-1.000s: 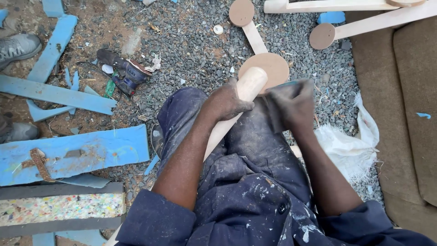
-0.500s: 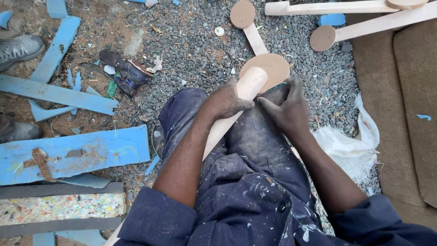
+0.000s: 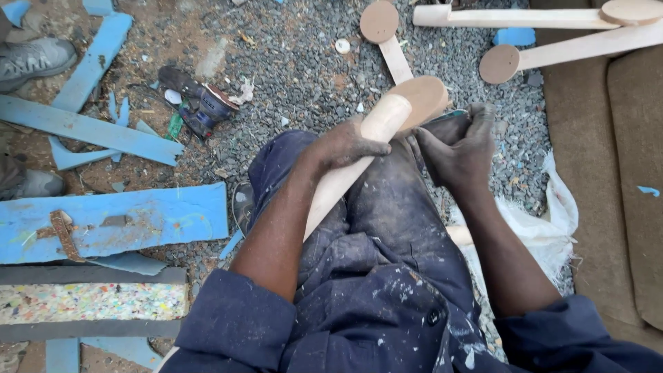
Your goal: The person sits on the ground and sands a cylindrical wooden leg using a sanding block. They rotate the leg to smooth different sides and then sand the attached circular wooden disc at the end of the leg.
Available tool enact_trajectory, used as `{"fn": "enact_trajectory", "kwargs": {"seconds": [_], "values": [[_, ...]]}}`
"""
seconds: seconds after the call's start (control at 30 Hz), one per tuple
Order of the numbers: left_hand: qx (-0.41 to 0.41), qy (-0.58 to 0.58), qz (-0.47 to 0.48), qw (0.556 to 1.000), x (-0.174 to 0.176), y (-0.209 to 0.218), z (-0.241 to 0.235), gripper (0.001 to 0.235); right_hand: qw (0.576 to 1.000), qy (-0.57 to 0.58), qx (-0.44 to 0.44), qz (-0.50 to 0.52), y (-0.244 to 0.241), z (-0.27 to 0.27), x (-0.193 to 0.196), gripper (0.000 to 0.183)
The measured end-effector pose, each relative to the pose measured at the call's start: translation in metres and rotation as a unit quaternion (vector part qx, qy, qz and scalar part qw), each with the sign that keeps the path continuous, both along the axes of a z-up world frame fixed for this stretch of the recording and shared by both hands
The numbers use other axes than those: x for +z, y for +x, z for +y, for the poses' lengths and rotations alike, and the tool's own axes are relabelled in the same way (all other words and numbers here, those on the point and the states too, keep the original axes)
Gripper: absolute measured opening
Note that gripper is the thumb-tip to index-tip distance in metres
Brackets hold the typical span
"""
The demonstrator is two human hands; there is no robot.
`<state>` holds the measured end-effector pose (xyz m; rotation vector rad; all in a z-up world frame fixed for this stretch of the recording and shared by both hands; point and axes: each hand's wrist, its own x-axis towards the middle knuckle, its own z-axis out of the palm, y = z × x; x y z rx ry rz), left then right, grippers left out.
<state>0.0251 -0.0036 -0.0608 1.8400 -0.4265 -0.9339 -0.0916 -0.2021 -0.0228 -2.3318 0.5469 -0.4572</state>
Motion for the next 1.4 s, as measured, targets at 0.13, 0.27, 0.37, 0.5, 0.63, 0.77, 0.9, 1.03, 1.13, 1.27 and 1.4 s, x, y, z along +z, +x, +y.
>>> {"fn": "enact_trajectory", "kwargs": {"seconds": [0.13,0.27,0.37,0.5,0.63,0.77,0.9,1.03,1.13,1.27,1.4], "values": [[-0.010,0.024,-0.011,1.000,-0.007,0.001,0.000,0.075,0.999,-0.011,0.021,0.036,0.006,0.027,-0.010,0.071],[-0.005,-0.001,0.006,1.000,-0.001,0.005,-0.002,0.076,0.999,-0.006,0.019,0.026,0.014,0.026,0.012,0.072],[-0.014,-0.008,0.017,1.000,-0.011,0.009,-0.001,0.076,1.000,-0.007,0.008,0.026,0.016,0.037,-0.002,0.074],[-0.002,-0.047,0.058,0.997,-0.033,0.020,0.000,0.062,0.999,-0.029,0.005,0.038,0.021,0.030,-0.012,0.075],[0.025,-0.077,0.129,0.988,-0.022,0.013,0.003,0.064,0.998,-0.042,0.015,0.041,0.014,0.034,0.000,0.074],[0.001,-0.055,0.098,0.994,-0.021,0.014,0.002,0.066,0.998,-0.030,0.001,0.060,0.020,0.031,-0.023,0.070],[0.008,-0.052,0.111,0.992,-0.016,0.015,0.008,0.064,1.000,-0.001,0.006,-0.026,0.018,0.026,0.026,0.072],[0.001,-0.059,0.099,0.993,-0.029,0.023,0.004,0.057,0.995,0.010,0.021,-0.092,0.021,0.008,-0.011,0.075],[0.000,-0.054,0.082,0.995,-0.029,0.020,0.005,0.061,0.997,-0.028,0.003,-0.068,0.017,0.023,-0.027,0.079],[0.024,-0.093,0.166,0.981,-0.031,0.021,0.008,0.055,0.995,-0.017,0.046,-0.087,0.024,0.006,-0.009,0.077],[0.045,-0.102,0.200,0.973,-0.014,0.021,0.009,0.053,0.988,-0.022,0.080,-0.132,0.031,-0.014,0.008,0.074]]}}
